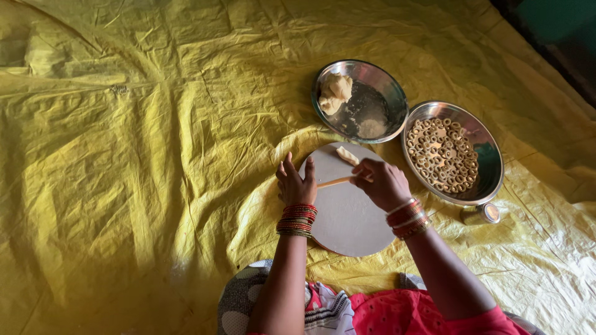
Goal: The person rolls small pieces of dough into thin ropes on a round board, then joins the ends to form rings and places them into a metal bowl. The process is repeated with multiple pieces of dough.
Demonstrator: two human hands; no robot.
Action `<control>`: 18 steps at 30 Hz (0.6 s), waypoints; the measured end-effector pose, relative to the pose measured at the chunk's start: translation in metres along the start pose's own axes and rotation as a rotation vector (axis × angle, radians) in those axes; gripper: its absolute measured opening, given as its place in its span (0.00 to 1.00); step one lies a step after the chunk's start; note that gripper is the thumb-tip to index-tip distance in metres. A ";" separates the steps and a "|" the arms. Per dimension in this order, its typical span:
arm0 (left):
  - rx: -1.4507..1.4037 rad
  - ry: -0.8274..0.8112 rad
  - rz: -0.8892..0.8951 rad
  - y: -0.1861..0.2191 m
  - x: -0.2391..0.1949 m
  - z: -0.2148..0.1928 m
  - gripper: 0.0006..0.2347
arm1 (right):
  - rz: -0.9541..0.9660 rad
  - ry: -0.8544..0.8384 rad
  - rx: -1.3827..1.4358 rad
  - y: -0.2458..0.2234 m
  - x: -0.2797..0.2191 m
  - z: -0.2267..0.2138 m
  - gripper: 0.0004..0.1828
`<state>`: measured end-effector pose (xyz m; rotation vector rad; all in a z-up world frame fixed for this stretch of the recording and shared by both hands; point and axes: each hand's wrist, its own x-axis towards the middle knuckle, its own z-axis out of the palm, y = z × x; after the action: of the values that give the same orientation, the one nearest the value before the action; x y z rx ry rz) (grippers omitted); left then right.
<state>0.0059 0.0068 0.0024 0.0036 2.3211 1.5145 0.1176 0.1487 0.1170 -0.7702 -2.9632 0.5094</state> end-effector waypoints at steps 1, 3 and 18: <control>-0.001 0.002 0.003 0.000 0.000 -0.001 0.35 | -0.001 -0.004 0.027 0.010 -0.004 0.006 0.09; 0.001 0.002 0.009 0.001 -0.001 -0.001 0.35 | 0.064 -0.092 -0.019 0.038 -0.012 0.021 0.10; 0.072 0.049 -0.009 0.002 -0.007 0.010 0.33 | 0.215 0.213 -0.062 0.111 -0.028 0.091 0.43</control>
<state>0.0150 0.0157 0.0027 -0.0258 2.4098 1.4407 0.1835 0.1992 -0.0037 -1.0834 -2.7267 0.3218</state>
